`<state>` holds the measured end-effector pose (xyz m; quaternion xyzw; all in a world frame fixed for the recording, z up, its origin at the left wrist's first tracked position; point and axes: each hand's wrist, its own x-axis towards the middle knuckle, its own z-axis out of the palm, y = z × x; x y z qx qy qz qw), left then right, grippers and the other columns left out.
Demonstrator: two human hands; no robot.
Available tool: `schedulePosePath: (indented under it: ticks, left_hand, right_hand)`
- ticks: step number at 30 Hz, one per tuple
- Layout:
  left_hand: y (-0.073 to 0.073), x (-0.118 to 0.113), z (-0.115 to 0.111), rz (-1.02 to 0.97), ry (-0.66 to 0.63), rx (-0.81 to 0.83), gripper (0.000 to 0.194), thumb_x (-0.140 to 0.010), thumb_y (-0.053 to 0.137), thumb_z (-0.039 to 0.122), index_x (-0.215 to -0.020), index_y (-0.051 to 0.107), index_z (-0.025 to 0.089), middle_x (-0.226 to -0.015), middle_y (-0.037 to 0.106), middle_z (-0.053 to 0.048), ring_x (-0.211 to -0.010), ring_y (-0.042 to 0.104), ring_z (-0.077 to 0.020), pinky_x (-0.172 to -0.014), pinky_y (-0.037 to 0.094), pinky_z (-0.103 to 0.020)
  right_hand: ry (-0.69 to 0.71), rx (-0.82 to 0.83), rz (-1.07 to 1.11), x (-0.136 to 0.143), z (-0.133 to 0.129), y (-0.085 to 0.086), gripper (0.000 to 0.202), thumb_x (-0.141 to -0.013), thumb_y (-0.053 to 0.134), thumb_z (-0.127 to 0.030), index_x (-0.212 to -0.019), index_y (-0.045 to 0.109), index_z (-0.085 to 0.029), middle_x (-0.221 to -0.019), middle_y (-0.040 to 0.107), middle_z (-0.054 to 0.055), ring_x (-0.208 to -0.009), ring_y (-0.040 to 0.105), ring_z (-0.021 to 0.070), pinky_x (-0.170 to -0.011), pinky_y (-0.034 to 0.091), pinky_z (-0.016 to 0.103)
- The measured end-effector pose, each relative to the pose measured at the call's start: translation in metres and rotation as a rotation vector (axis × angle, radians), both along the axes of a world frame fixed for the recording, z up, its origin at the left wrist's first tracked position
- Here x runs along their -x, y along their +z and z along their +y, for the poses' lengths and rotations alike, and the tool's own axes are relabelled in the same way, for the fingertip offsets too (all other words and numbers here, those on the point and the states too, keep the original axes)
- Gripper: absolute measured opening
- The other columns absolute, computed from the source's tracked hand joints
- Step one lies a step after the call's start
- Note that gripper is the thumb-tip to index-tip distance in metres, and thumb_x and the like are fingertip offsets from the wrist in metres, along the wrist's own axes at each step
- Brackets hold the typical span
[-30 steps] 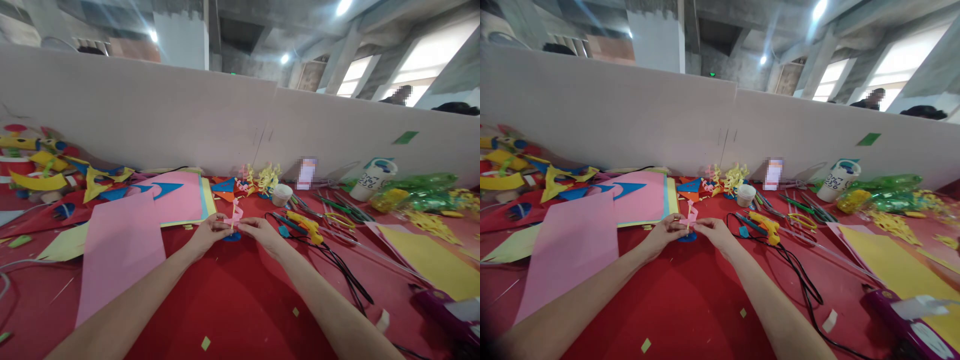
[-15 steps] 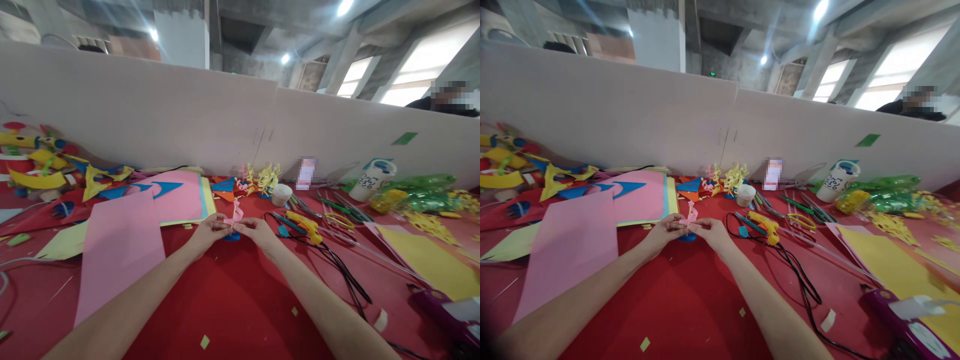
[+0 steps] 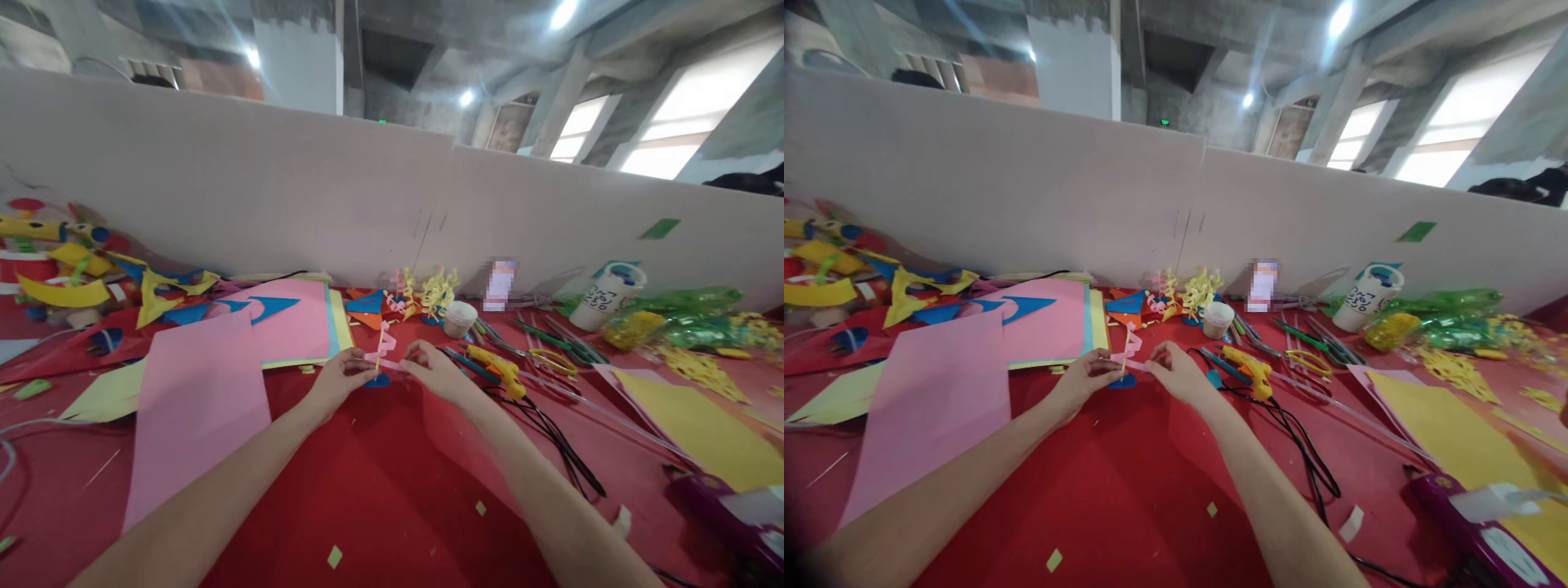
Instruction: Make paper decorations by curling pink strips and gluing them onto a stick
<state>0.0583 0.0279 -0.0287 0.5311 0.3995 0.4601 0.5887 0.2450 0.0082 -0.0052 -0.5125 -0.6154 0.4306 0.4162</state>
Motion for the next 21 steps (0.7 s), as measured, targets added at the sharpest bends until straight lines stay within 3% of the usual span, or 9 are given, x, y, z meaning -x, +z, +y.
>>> schedulePosePath:
  ticks: [3,6,10,15,21]
  left_hand:
    - [0.001,0.000,-0.001,0.015,-0.001,0.010,0.040,-0.054,0.077,0.026,-0.082,0.050,0.017,-0.071,0.067,-0.001,-0.073,0.064,-0.0167,-0.079,0.047,-0.034]
    - [0.000,0.000,-0.001,0.041,-0.011,-0.010,0.039,-0.056,0.077,0.026,-0.081,0.048,0.018,-0.073,0.067,-0.001,-0.074,0.064,-0.0166,-0.078,0.047,-0.034]
    - [-0.003,0.000,-0.001,0.104,-0.063,-0.084,0.036,-0.060,0.073,0.025,-0.079,0.044,0.019,-0.073,0.065,-0.001,-0.075,0.064,-0.0170,-0.075,0.048,-0.033]
    - [0.003,-0.004,-0.007,0.259,-0.074,-0.295,0.032,-0.060,0.068,0.015,-0.079,0.043,0.020,-0.073,0.057,0.003,-0.073,0.061,-0.0147,-0.068,0.047,-0.028]
    - [0.011,-0.011,-0.018,0.355,-0.142,-0.461,0.026,-0.060,0.059,0.006,-0.075,0.043,0.020,-0.075,0.053,0.003,-0.072,0.054,-0.0135,-0.064,0.042,-0.025]
  right_hand:
    - [0.147,-0.065,-0.143,-0.018,-0.005,0.016,0.010,-0.070,0.050,-0.013,-0.078,0.052,-0.019,-0.069,0.061,-0.001,-0.070,0.061,0.0145,-0.069,0.046,0.028]
    - [0.279,-0.104,-0.315,-0.021,-0.016,0.034,0.021,-0.071,0.045,-0.007,-0.078,0.061,-0.018,-0.081,0.066,0.002,-0.078,0.061,0.0153,-0.073,0.046,0.027]
    - [0.260,-0.197,-0.587,-0.006,-0.031,0.050,0.031,-0.075,0.043,-0.006,-0.087,0.068,-0.019,-0.092,0.069,0.004,-0.087,0.062,0.0166,-0.081,0.044,0.029]
    - [0.301,-0.294,-0.922,0.015,-0.041,0.054,0.029,-0.080,0.047,-0.008,-0.093,0.068,-0.021,-0.096,0.069,0.004,-0.090,0.061,0.0185,-0.078,0.043,0.028]
    - [0.193,-0.452,-1.184,0.035,-0.051,0.065,0.012,-0.078,0.059,-0.018,-0.079,0.070,-0.023,-0.087,0.063,0.005,-0.091,0.052,0.0223,-0.073,0.036,0.033]
